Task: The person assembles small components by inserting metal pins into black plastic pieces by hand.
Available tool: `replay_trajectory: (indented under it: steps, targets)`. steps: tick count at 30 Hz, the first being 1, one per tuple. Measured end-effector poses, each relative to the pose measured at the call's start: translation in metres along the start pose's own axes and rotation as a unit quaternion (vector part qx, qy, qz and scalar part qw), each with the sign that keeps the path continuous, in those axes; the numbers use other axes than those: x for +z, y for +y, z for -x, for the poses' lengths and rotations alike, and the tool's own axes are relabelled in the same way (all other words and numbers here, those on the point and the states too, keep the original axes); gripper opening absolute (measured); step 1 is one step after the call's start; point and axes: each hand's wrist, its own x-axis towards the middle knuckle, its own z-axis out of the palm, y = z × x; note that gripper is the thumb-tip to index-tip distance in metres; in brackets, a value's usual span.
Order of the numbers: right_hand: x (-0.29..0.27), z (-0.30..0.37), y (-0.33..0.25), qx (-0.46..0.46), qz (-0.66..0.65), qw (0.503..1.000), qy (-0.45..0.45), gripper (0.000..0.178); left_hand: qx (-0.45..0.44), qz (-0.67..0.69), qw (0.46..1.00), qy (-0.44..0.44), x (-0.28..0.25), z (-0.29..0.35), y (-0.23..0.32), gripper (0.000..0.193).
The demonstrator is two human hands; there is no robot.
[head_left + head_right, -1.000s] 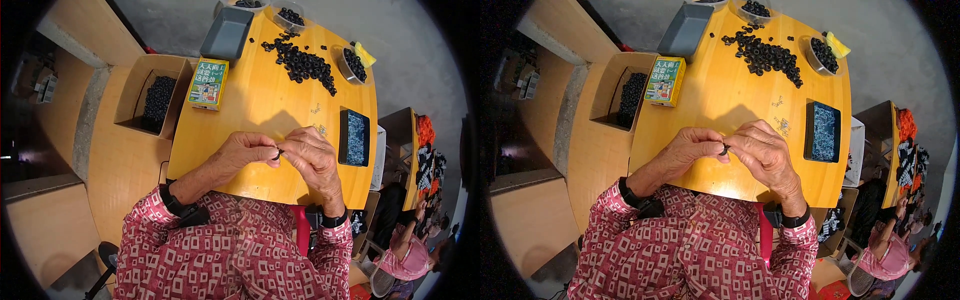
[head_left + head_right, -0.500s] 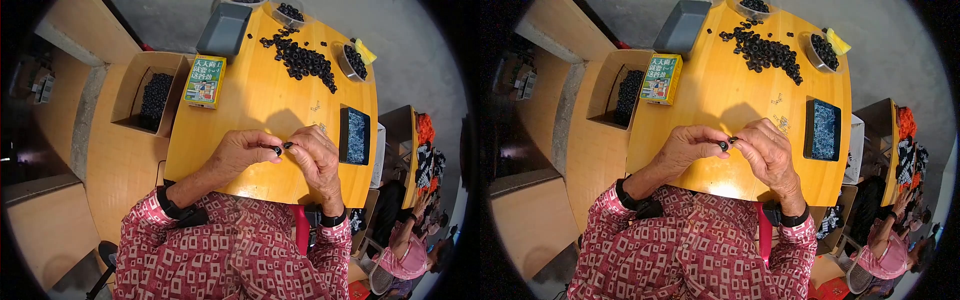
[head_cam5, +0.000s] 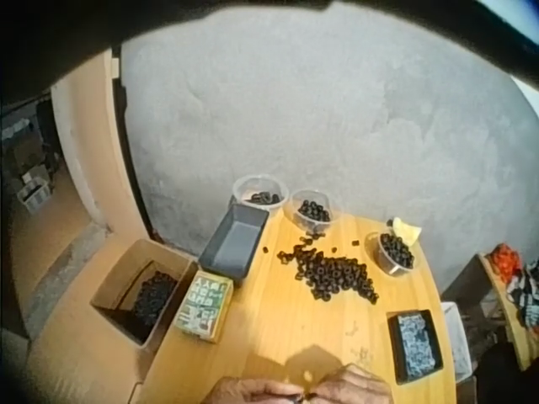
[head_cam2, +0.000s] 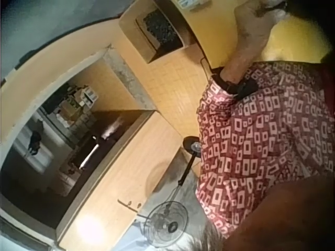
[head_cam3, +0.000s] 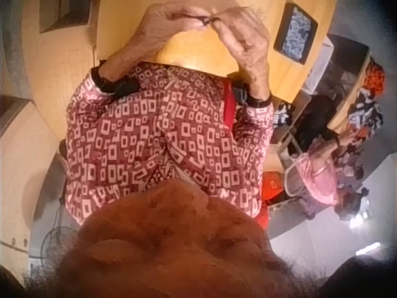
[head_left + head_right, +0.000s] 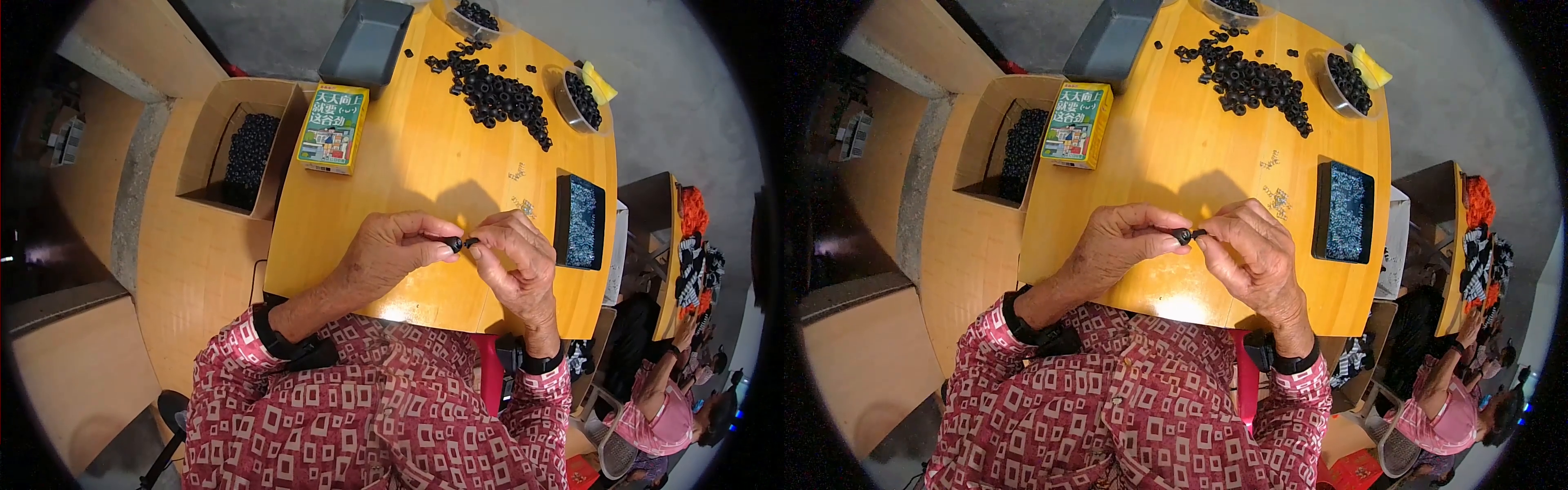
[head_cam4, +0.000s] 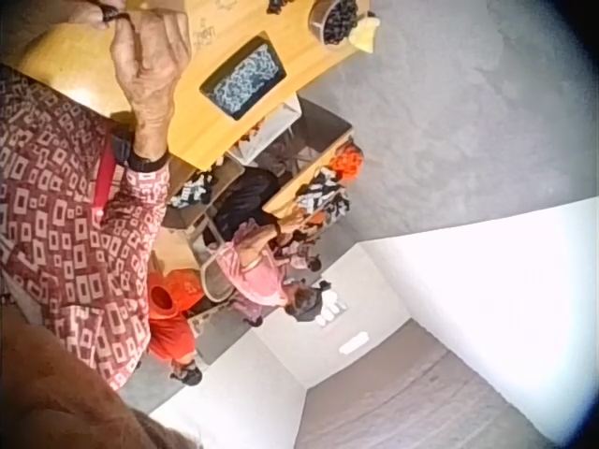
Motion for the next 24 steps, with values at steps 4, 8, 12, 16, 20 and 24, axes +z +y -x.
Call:
replay_trajectory:
  steps: [4, 8, 12, 16, 20, 24]
  targets:
    - [0.001, -0.002, -0.002, -0.012, 0.021, 0.999, 0.022, 0.015, -0.007, -0.012, 1.0, 0.011, 0.0, 0.001, -0.005, 0.024]
    - [0.002, -0.002, -0.004, -0.009, 0.041, 0.999, 0.007, 0.015, 0.024, -0.034, 0.999, 0.022, 0.0, 0.001, -0.01, 0.025]
    - [0.002, -0.002, -0.005, -0.005, 0.042, 0.999, -0.002, 0.014, 0.026, -0.053, 0.998, 0.018, 0.0, 0.001, -0.008, 0.026]
    - [0.003, -0.002, -0.004, 0.002, 0.041, 0.999, -0.002, 0.014, 0.034, -0.052, 0.998, 0.011, 0.001, 0.0, -0.006, 0.026]
    - [0.004, -0.003, -0.004, -0.008, 0.048, 0.999, -0.011, 0.014, 0.048, -0.06, 0.997, 0.014, 0.001, -0.001, -0.007, 0.025]
    - [0.004, -0.003, -0.005, -0.023, 0.077, 0.997, -0.021, 0.017, 0.045, -0.082, 0.995, 0.023, 0.001, -0.001, -0.007, 0.023]
